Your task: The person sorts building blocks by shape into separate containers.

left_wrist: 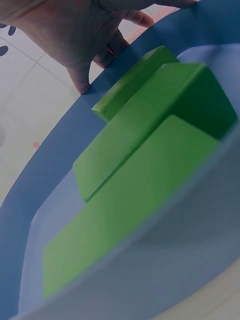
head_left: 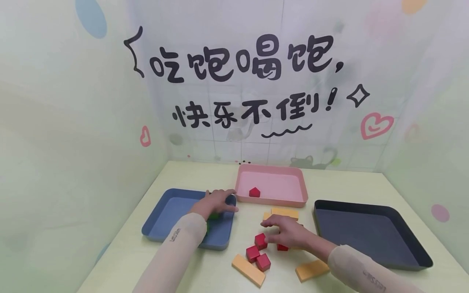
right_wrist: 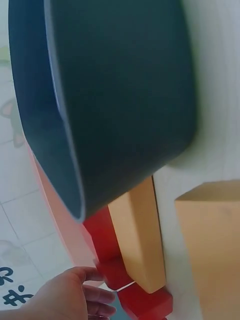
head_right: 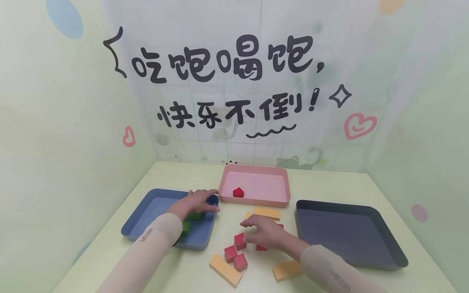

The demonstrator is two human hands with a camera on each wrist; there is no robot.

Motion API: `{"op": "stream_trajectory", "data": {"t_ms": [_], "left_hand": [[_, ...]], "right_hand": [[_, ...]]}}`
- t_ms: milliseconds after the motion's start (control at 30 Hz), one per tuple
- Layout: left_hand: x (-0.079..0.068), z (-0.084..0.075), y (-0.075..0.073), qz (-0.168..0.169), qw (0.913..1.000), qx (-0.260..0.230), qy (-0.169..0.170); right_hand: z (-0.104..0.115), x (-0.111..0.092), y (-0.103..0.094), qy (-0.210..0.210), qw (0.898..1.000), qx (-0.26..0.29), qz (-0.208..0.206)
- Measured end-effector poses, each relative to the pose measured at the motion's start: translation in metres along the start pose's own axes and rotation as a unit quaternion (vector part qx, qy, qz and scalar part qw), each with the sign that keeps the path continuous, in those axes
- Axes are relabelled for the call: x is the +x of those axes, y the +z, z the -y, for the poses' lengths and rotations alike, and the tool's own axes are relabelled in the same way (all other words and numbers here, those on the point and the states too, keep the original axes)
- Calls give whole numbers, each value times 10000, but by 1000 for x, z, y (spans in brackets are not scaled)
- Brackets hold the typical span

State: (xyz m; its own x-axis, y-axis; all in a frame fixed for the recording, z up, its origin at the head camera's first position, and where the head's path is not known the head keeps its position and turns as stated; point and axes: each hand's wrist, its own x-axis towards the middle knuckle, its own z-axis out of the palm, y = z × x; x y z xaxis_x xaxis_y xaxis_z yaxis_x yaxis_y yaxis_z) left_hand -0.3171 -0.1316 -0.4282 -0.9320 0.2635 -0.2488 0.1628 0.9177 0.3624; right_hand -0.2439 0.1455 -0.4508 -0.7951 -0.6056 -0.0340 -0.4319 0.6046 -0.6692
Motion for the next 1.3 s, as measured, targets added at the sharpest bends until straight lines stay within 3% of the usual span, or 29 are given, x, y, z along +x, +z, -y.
{"op": "stream_trajectory", "data": {"t_ms": [367, 1033, 1300], "left_hand": [[-1, 0, -1, 10, 10000, 76, 18], [-1, -2, -2, 9, 9999, 101, 6], [-2, -4, -3, 41, 10000, 83, -9]], "right_hand": [[-2, 2, 7, -199, 9966, -767, 234], [1, 4, 7, -308, 9949, -855, 433], [10, 4, -1, -136, 9969, -767, 71]]}}
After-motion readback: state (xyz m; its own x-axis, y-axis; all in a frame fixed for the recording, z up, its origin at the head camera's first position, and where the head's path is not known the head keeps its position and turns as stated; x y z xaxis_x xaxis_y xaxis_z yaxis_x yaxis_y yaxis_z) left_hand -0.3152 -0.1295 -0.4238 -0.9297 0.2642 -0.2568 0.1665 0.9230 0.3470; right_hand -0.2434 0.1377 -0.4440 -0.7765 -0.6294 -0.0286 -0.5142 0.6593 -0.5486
